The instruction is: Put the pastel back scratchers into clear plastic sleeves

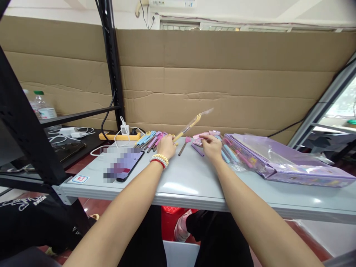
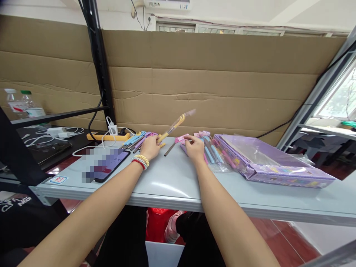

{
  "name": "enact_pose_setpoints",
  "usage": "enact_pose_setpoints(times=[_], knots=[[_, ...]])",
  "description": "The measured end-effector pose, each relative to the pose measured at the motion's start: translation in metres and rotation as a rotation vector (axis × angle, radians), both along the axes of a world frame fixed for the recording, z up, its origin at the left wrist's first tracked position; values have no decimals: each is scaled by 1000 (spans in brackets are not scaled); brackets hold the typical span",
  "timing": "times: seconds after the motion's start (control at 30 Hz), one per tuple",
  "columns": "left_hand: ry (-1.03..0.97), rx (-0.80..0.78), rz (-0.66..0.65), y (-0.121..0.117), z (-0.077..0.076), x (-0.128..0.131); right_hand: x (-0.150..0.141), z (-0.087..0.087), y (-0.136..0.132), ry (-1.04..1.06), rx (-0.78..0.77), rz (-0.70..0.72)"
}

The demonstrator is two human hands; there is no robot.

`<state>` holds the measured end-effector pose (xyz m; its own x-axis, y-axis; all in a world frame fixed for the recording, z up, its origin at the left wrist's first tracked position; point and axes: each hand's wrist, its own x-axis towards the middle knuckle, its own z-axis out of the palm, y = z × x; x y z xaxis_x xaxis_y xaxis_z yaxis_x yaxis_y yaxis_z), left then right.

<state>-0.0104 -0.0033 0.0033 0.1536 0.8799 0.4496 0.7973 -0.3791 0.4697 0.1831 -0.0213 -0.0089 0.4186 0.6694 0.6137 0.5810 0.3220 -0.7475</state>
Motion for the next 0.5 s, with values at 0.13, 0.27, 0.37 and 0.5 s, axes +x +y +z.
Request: enact_pose_setpoints(times=[0.13,0.27,0.37,0.5], knots=[[-18,-13,3,1,1,0,-3,-1,-1,135,39,117],[-34,-30,-11,3,1,0,5,1,3,290,80,82],[0,-39,-13,5,-1,0,11,2,8,403,105,88],[55,-64,-10,6,-3,1,14,2,10,490,78,195]])
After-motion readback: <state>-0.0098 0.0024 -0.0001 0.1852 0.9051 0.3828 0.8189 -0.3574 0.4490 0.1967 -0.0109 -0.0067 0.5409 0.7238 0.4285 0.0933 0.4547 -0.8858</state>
